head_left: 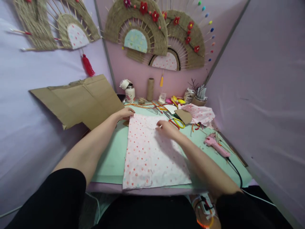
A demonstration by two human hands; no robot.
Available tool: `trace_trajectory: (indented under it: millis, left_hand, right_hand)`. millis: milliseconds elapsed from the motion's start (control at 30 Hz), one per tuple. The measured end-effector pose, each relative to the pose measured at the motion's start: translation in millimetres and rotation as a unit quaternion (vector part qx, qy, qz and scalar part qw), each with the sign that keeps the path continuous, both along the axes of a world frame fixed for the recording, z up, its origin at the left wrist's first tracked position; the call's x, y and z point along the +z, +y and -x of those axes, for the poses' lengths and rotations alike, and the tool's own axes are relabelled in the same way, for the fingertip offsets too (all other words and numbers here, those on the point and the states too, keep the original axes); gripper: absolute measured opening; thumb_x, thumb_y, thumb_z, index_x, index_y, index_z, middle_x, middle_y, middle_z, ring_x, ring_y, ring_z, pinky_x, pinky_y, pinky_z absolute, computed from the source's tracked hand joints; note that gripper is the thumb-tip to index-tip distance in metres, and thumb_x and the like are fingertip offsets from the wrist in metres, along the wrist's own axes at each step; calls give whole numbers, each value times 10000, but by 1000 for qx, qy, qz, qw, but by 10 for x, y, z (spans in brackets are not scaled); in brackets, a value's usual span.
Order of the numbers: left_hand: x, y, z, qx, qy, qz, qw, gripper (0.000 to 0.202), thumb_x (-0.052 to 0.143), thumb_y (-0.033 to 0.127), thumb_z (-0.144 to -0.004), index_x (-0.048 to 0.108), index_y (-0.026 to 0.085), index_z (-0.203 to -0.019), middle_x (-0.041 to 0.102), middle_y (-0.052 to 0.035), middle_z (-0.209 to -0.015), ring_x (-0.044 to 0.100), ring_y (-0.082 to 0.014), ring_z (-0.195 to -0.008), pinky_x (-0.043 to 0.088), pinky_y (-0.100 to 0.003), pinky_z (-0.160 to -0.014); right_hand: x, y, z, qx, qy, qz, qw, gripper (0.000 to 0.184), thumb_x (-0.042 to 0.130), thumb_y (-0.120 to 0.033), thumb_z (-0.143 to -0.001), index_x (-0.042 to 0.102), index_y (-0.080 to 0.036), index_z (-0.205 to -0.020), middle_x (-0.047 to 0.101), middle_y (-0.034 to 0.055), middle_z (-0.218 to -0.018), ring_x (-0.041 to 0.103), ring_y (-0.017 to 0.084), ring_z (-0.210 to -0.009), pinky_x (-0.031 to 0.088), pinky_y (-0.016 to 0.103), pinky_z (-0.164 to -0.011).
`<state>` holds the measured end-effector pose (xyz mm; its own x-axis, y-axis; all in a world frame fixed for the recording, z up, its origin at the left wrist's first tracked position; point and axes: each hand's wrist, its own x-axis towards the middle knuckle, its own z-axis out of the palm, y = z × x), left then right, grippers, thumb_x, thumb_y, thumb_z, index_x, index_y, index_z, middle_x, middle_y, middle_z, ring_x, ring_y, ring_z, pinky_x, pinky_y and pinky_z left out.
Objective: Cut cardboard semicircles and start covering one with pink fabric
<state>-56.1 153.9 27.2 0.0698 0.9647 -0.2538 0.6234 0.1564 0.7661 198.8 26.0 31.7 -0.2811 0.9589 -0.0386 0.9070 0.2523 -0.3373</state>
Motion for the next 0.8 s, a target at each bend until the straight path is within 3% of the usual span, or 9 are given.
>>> trace_trajectory:
  millis: [100, 233, 400, 533, 667, 800]
  left_hand:
    - [-14, -9, 24, -10, 11, -15, 1000, 307, 684, 162, -654, 656, 182, -958, 613, -13, -721, 645, -164, -710, 506, -185, -532]
    - [-10, -21, 80, -26, 27, -32, 999, 344, 665, 147, -652, 660, 175, -994, 583, -13, -720, 623, -157, -671, 490, -189, -510]
    - [-9, -41, 123, -38, 36, -55, 997, 354, 655, 136, -653, 667, 174, -1005, 572, -7, -742, 605, -139, -661, 510, -196, -557]
    - [12, -2, 67, -12, 59, -97, 993, 409, 624, 120, -679, 633, 154, -1087, 597, -21, -806, 622, -154, -726, 536, -230, -655]
    - [49, 5, -25, 34, 108, -153, 982, 497, 642, 126, -693, 576, 119, -1185, 633, -98, -989, 625, -252, -995, 496, -334, -905]
    - [46, -216, -106, 38, 159, -219, 962, 568, 633, 234, -759, 500, 102, -1296, 526, -197, -1299, 498, -323, -1250, 378, -395, -1064]
  right_hand:
    - [14, 692, -242, -55, -52, -14, 997, 310, 556, -187, -886, 622, -130, -1183, 634, 185, -1236, 595, 275, -1122, 442, 309, -874]
    - [-122, 1138, -319, -74, -98, 8, 992, 382, 642, -208, -831, 623, -172, -1210, 652, 143, -1229, 591, 267, -1133, 441, 315, -896]
    - [-187, 1306, -336, -90, -129, 9, 987, 268, 667, -261, -802, 695, -169, -1053, 694, 117, -1133, 597, 262, -1097, 420, 338, -911]
    - [-35, 1447, -320, -136, -130, -66, 980, 354, 498, -283, -914, 605, -156, -1227, 627, 164, -1251, 537, 280, -1191, 384, 374, -962]
    - [101, 1489, -330, -146, -133, -89, 976, 419, 522, -278, -905, 546, -128, -1296, 585, 183, -1312, 544, 265, -1181, 411, 330, -930]
    - [137, 1328, -586, -129, -162, -53, 977, 329, 569, -204, -857, 652, -97, -1157, 672, 177, -1175, 609, 244, -1065, 435, 275, -869]
